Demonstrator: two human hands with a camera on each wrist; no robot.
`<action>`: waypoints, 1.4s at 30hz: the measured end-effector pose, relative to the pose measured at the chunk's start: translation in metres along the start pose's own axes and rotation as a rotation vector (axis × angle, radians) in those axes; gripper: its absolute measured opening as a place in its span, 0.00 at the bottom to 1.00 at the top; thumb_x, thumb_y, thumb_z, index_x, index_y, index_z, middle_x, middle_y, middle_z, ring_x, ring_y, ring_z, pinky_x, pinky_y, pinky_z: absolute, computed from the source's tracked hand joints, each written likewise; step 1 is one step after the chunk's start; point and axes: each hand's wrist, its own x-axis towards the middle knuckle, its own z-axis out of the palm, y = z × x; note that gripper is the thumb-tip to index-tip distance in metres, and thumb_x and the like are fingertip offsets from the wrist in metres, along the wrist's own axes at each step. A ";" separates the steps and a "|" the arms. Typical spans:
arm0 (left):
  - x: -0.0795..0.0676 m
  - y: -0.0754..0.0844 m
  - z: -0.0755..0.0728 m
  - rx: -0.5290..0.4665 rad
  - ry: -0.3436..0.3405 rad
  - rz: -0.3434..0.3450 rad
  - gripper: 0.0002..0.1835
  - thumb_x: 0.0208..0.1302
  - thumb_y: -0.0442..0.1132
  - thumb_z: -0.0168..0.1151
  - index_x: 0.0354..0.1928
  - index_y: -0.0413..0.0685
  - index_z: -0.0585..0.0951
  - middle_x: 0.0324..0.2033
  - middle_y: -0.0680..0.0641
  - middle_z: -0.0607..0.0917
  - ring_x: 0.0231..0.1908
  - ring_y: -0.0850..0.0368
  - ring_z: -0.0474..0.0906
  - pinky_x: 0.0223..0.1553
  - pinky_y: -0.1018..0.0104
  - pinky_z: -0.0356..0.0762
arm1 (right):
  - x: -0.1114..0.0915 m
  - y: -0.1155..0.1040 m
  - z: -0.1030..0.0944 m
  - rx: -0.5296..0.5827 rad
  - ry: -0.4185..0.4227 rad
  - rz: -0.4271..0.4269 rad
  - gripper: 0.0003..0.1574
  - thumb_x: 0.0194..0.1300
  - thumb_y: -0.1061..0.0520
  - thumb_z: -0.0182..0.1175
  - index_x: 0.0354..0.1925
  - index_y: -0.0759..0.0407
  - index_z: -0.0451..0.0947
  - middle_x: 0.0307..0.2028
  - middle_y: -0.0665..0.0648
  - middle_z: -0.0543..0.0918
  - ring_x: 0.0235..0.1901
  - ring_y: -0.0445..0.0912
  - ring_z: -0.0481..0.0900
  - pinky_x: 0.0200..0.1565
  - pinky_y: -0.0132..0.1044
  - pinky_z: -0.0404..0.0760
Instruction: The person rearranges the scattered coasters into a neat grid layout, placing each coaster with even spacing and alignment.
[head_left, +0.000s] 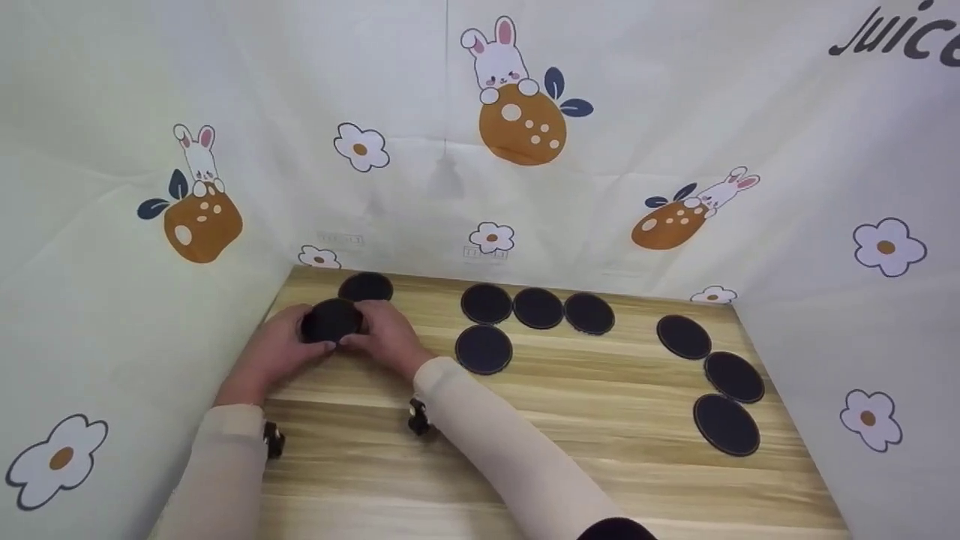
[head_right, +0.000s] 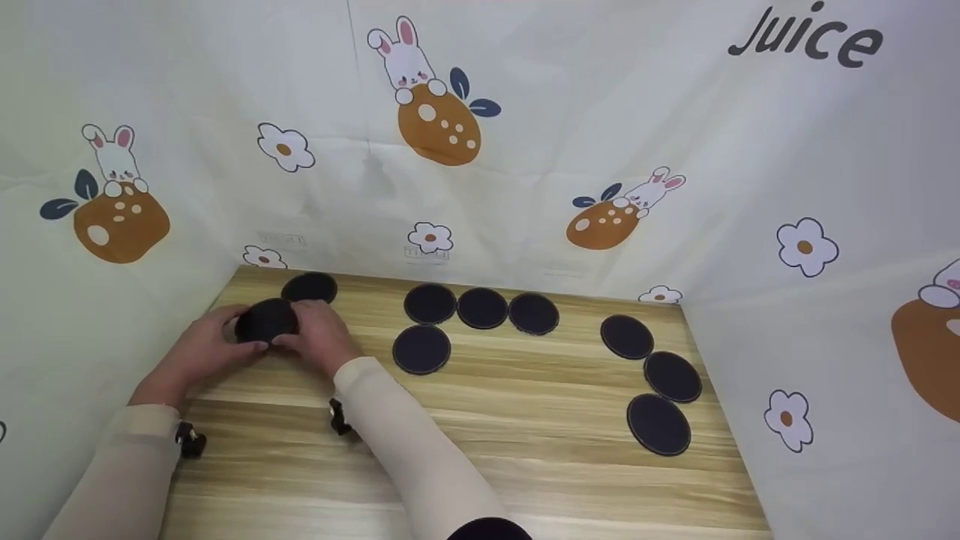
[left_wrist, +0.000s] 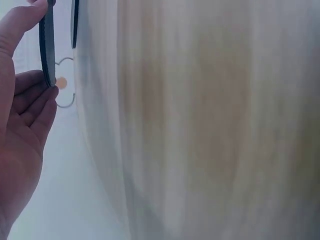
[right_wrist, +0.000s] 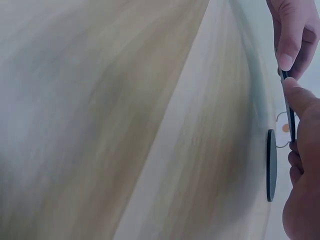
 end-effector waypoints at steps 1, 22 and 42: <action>0.000 0.002 0.000 0.000 0.001 0.000 0.43 0.68 0.51 0.79 0.75 0.30 0.73 0.71 0.26 0.76 0.73 0.29 0.71 0.76 0.30 0.65 | -0.001 0.001 -0.003 0.003 0.001 0.002 0.39 0.73 0.42 0.76 0.73 0.57 0.80 0.71 0.55 0.83 0.74 0.45 0.75 0.77 0.35 0.68; 0.032 0.074 0.051 -0.043 -0.004 0.047 0.49 0.67 0.51 0.81 0.79 0.29 0.69 0.77 0.27 0.71 0.78 0.30 0.65 0.80 0.33 0.61 | -0.054 0.061 -0.067 0.164 0.116 0.020 0.40 0.71 0.46 0.78 0.74 0.60 0.79 0.67 0.59 0.85 0.68 0.51 0.79 0.73 0.44 0.76; 0.053 0.155 0.114 -0.077 -0.009 0.204 0.47 0.60 0.49 0.85 0.76 0.34 0.75 0.69 0.33 0.81 0.70 0.36 0.76 0.76 0.41 0.71 | -0.127 0.111 -0.132 0.108 0.253 0.056 0.44 0.69 0.47 0.80 0.74 0.64 0.78 0.70 0.62 0.82 0.71 0.55 0.77 0.76 0.49 0.73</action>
